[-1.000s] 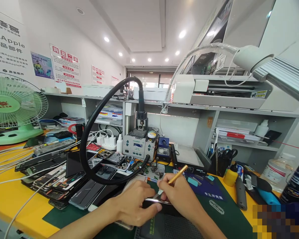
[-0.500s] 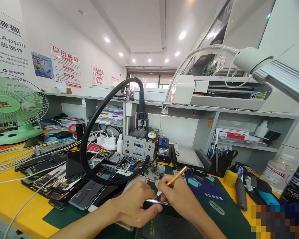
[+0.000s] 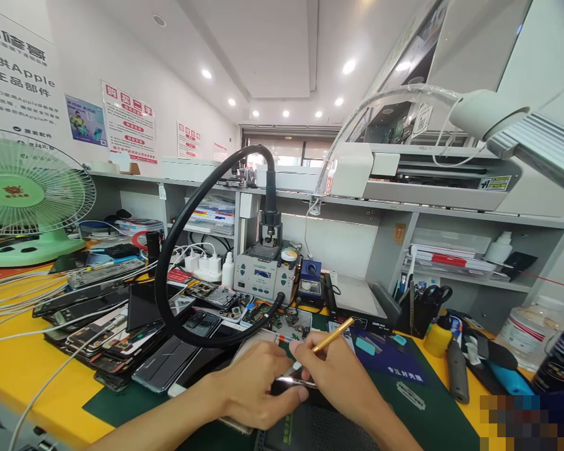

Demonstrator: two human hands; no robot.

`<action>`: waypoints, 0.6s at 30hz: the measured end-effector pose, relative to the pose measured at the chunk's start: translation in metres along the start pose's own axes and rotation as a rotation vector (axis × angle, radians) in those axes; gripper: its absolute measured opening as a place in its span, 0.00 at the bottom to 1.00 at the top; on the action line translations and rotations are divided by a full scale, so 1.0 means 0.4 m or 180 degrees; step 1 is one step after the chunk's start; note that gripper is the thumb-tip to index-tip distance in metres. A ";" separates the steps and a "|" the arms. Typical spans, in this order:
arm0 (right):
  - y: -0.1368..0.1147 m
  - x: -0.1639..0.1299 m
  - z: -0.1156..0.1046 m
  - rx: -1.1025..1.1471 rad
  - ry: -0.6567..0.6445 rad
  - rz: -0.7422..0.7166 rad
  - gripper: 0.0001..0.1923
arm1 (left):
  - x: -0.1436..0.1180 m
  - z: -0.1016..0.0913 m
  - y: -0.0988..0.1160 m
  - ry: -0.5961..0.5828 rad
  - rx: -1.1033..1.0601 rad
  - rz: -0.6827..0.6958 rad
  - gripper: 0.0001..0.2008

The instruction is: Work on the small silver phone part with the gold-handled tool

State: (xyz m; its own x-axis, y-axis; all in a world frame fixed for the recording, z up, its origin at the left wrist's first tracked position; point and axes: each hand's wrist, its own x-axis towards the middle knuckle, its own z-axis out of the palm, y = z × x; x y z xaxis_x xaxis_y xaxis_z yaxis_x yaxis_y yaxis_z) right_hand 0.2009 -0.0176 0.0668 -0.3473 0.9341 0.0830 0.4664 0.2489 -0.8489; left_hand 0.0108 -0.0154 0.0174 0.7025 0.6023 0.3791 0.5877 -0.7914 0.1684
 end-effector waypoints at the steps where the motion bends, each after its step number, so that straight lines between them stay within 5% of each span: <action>1: 0.000 -0.001 0.001 -0.0014 -0.0009 -0.0007 0.18 | 0.001 0.000 0.000 0.0024 -0.0016 0.0011 0.12; 18: 0.013 -0.008 0.007 -0.0214 -0.0006 -0.0021 0.18 | 0.005 -0.001 0.000 0.0188 -0.0128 0.0169 0.12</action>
State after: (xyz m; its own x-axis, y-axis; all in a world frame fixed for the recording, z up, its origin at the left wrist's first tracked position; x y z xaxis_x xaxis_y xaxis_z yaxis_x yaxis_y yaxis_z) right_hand 0.2019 -0.0200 0.0607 -0.3520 0.9319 0.0874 0.5178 0.2716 -0.8113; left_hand 0.0121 -0.0140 0.0185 0.7068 0.5531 0.4411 0.5328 -0.8263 0.1824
